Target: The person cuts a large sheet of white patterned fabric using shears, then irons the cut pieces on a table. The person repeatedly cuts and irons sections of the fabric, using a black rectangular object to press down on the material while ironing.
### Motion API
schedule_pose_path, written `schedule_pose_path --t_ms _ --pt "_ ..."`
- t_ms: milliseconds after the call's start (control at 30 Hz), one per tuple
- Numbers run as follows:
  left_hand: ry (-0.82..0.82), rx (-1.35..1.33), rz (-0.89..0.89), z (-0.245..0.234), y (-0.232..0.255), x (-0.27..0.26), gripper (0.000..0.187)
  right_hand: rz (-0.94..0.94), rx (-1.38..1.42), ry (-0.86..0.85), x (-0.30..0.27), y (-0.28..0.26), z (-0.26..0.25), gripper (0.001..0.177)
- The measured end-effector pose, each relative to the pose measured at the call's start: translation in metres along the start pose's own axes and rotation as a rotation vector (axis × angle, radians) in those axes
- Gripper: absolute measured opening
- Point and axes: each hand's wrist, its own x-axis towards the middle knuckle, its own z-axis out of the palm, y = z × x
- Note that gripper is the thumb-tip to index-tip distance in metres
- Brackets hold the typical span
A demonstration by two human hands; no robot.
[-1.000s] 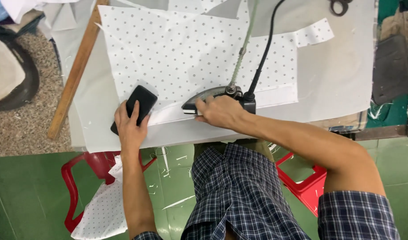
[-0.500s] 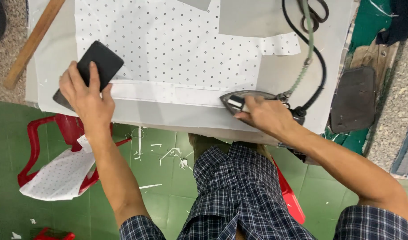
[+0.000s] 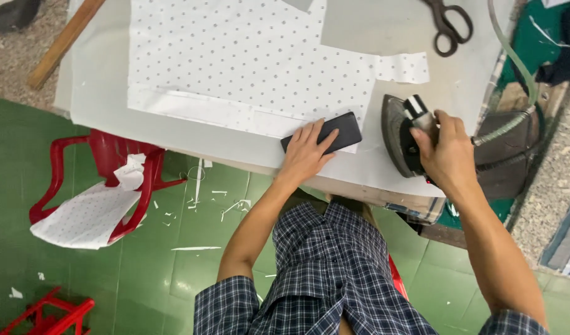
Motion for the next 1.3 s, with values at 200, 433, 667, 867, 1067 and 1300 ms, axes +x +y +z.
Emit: schedule_pose_path --t_ms 200,433,667,867,1067,1300 --pt "0.072 0.04 -0.223 -0.001 -0.042 -0.002 0.059 -0.353 -0.714 0.3 -0.052 0.002 0.019 0.064" --pt "0.012 0.026 -0.504 -0.037 -0.142 -0.038 0.061 0.144 -0.418 -0.179 0.004 -0.019 -0.008 0.102" --pt "0.197 0.126 -0.685 -0.062 -0.288 -0.107 0.06 0.425 -0.006 -0.205 0.035 -0.056 -0.01 0.062" --pt "0.32 0.101 -0.551 -0.079 -0.31 -0.125 0.056 0.331 -0.107 -0.087 0.013 -0.085 0.009 0.055" --pt "0.269 -0.081 -0.145 -0.072 -0.225 -0.073 0.06 0.296 -0.116 -0.225 -0.011 -0.095 0.011 0.054" --pt "0.056 -0.253 0.121 -0.011 -0.048 0.006 0.056 0.351 -0.054 -0.161 -0.058 -0.014 -0.024 0.053"
